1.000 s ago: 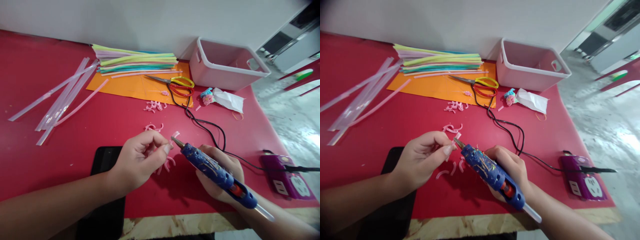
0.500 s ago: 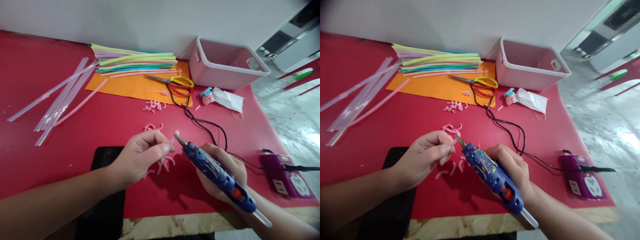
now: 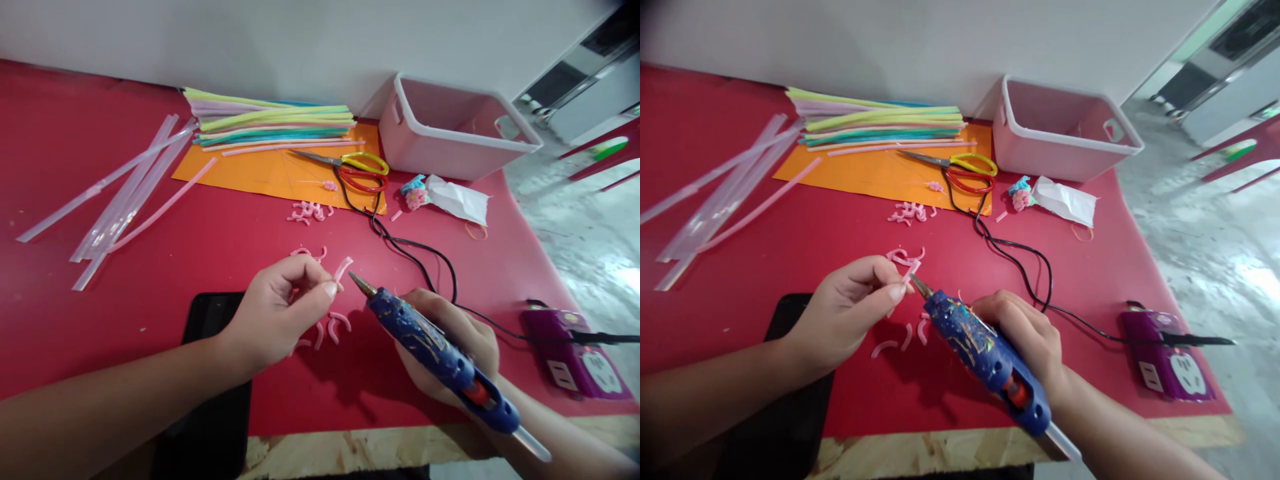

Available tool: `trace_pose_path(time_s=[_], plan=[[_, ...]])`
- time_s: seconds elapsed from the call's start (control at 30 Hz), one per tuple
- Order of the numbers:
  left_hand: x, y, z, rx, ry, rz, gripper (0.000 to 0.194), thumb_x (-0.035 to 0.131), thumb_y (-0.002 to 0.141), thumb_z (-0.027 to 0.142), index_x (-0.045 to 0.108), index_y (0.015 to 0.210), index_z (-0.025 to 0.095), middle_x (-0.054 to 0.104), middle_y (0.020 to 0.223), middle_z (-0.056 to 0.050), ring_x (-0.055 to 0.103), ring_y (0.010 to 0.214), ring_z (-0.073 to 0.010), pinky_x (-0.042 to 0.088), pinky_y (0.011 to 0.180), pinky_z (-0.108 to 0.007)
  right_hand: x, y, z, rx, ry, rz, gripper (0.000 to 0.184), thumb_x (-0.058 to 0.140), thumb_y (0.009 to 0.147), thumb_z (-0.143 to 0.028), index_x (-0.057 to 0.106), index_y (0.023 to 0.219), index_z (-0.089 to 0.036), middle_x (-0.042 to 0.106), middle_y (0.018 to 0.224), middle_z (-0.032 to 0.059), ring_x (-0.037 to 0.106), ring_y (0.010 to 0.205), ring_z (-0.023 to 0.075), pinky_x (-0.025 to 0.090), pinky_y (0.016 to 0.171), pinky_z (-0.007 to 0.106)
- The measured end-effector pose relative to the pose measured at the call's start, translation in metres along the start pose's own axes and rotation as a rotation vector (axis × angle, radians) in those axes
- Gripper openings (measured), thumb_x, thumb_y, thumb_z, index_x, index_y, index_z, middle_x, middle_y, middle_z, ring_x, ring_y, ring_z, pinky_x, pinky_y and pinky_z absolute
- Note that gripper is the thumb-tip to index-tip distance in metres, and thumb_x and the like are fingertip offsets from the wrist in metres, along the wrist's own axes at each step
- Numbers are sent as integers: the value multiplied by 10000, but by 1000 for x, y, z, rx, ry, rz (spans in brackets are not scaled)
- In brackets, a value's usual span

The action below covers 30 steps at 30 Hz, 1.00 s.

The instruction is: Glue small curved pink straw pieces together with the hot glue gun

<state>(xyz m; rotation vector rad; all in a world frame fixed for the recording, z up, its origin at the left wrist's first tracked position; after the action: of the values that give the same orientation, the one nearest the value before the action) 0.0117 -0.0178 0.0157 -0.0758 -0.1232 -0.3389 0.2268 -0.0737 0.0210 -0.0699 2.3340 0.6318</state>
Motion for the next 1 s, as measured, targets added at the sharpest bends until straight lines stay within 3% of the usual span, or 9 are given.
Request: trace_pose_path(time_s=[0.23, 0.43, 0.6, 0.83, 1.0], plan=[[1, -2, -1, 1, 65, -13, 199, 632, 861, 180, 532, 689, 192, 520, 570, 60, 468, 473, -61, 376, 445, -180, 1, 4, 2, -58, -92, 18, 192, 646, 805, -95, 581, 913, -240, 681, 754, -15, 614, 545, 132, 507, 513, 254], [3, -4, 1, 8, 45, -41, 188, 613, 872, 167, 551, 698, 198, 640, 573, 39, 567, 454, -75, 448, 445, -187, 1, 3, 2, -53, -104, 23, 215, 641, 795, -90, 586, 932, -246, 685, 751, -19, 618, 540, 134, 511, 513, 254], [2, -6, 1, 13, 35, -38, 174, 616, 864, 158, 558, 706, 199, 627, 560, 42, 593, 469, -88, 475, 458, -193, 0, 2, 5, -43, -103, -34, 209, 640, 792, -84, 593, 925, -237, 700, 778, -19, 641, 558, 119, 505, 518, 229], [4, 0, 4, -50, -59, -26, 168, 633, 818, 146, 554, 674, 183, 544, 571, 65, 492, 476, -45, 412, 466, -162, 1, 4, 4, -53, -108, -12, 208, 632, 793, -103, 558, 902, -265, 679, 716, -38, 570, 467, 113, 448, 446, 239], [6, 2, 4, -127, -126, -39, 165, 651, 783, 179, 541, 660, 185, 478, 556, 73, 426, 448, -44, 369, 447, -177, 1, 3, 4, -33, -88, -49, 206, 633, 787, -104, 566, 899, -263, 688, 748, -29, 586, 494, 119, 468, 465, 245]])
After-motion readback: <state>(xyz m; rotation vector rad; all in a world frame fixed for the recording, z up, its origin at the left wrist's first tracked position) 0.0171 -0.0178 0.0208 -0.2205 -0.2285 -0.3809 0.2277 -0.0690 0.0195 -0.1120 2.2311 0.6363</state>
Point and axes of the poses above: each hand's wrist, its own y-axis towards the middle knuckle, its own x-axis out of the palm, z = x × y, the point moved 2 cm from there along y, towards the middle knuckle
